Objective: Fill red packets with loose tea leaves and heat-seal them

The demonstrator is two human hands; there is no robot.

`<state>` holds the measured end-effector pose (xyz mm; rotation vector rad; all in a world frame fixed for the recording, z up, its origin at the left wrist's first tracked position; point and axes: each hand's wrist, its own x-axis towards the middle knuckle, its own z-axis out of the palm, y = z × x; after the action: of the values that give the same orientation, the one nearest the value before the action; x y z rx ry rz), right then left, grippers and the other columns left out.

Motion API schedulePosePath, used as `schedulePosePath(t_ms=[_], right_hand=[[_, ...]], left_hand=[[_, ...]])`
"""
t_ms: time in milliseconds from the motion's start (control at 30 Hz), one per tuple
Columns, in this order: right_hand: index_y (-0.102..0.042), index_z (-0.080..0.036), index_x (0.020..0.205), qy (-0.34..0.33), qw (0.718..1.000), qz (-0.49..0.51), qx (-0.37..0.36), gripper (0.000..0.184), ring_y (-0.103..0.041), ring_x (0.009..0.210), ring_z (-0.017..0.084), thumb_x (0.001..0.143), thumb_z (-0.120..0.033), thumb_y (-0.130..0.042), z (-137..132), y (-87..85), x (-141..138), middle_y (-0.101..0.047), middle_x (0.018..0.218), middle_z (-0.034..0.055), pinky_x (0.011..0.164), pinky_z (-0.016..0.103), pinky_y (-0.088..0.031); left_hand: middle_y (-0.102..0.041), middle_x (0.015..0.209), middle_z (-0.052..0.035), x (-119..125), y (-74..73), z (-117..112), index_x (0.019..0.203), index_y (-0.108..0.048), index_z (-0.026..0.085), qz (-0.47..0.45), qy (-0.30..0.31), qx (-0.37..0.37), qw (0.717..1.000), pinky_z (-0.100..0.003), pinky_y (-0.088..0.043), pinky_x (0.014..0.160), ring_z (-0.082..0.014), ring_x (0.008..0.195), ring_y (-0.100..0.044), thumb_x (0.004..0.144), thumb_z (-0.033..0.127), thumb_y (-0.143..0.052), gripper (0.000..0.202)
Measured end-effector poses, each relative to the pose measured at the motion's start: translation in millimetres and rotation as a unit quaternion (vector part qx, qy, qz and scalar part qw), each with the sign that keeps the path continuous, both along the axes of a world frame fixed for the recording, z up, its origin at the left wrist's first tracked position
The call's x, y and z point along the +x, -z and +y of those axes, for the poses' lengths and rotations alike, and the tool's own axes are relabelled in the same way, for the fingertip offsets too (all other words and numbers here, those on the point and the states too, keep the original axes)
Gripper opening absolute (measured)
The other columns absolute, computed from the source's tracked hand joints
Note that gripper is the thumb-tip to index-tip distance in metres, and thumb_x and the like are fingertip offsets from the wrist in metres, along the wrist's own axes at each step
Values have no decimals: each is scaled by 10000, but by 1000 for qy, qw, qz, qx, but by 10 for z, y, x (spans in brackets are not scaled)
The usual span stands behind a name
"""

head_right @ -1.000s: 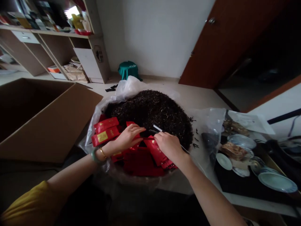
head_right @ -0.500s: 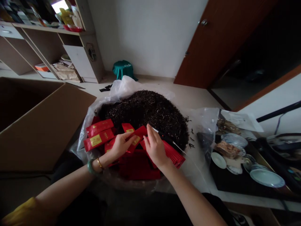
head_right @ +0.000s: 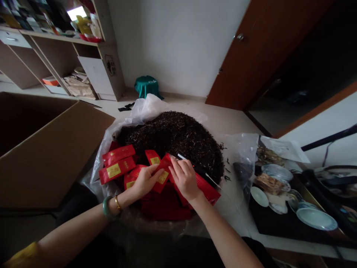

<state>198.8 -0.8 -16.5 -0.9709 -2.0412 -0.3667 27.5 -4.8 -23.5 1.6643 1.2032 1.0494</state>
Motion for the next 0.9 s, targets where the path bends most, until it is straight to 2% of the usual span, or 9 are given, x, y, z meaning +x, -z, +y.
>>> schedulePosePath(t_ms=[133, 233, 333, 433, 567, 667, 700, 800, 900], right_hand=[[-656, -195, 937, 20, 998, 53, -23, 85, -538, 777, 194, 869, -229, -619, -21, -60, -22, -569, 821, 67, 687, 347, -512], [-619, -201, 746, 15, 996, 69, -52, 132, -512, 709, 175, 867, -255, -621, -3, -182, -29, -541, 731, 38, 649, 321, -481], [-577, -205, 733, -48, 985, 93, -139, 154, -546, 708, 168, 884, -234, -581, 20, -284, -28, -580, 695, 20, 661, 296, -479], [-564, -212, 754, -65, 951, 139, -267, 163, -561, 650, 151, 900, -279, -533, 7, -299, -18, -593, 682, 7, 608, 266, -473], [-620, -199, 794, -96, 884, 201, -411, 195, -610, 708, 176, 855, -379, -576, -22, -229, -7, -658, 733, 27, 651, 290, -505], [-675, -179, 774, -130, 812, 250, -511, 254, -650, 747, 210, 783, -432, -652, -10, -161, -21, -701, 735, 39, 692, 325, -525], [-684, -176, 760, -124, 801, 265, -523, 267, -657, 747, 220, 772, -442, -658, -3, -137, -31, -709, 728, 45, 699, 338, -528], [-690, -176, 836, -67, 821, 293, -486, 248, -671, 777, 239, 775, -412, -645, 14, -69, -66, -735, 808, 71, 738, 369, -530], [-650, -181, 938, -47, 836, 316, -447, 235, -672, 830, 231, 787, -361, -629, 12, -31, -101, -734, 915, 86, 785, 372, -530]], left_hand=[[-704, 786, -20, -33, -11, -6, 940, -675, 150, 41, 30, 11, 999, -212, -448, 608, -132, 651, -598, 884, 309, -491, 250], [-689, 715, -15, -88, -44, 15, 859, -677, 156, 128, 64, 34, 989, -200, -424, 562, -124, 598, -593, 907, 309, -473, 260], [-706, 734, -18, -170, -114, 63, 979, -677, 173, 166, 57, 57, 983, -203, -438, 568, -130, 601, -616, 915, 332, -486, 257], [-730, 779, -21, -260, -181, 120, 1104, -651, 190, 166, 49, 89, 981, -203, -454, 585, -135, 625, -644, 893, 364, -552, 291], [-698, 652, -1, -340, -171, 168, 902, -699, 183, 187, 85, 161, 965, -186, -418, 526, -108, 543, -613, 930, 374, -502, 275], [-715, 698, -28, -344, -121, 165, 938, -698, 176, 230, 87, 257, 934, -206, -434, 546, -122, 574, -631, 963, 367, -435, 326], [-724, 729, -38, -334, -111, 154, 975, -692, 174, 247, 80, 291, 921, -220, -450, 575, -132, 606, -643, 970, 357, -420, 328], [-737, 948, -97, -272, -105, 96, 1144, -633, 166, 313, 19, 370, 875, -334, -491, 788, -214, 867, -668, 947, 392, -464, 344], [-651, 1219, -139, -203, -100, 56, 1285, -536, 160, 369, -29, 416, 831, -481, -389, 997, -318, 1174, -543, 904, 419, -534, 461]])
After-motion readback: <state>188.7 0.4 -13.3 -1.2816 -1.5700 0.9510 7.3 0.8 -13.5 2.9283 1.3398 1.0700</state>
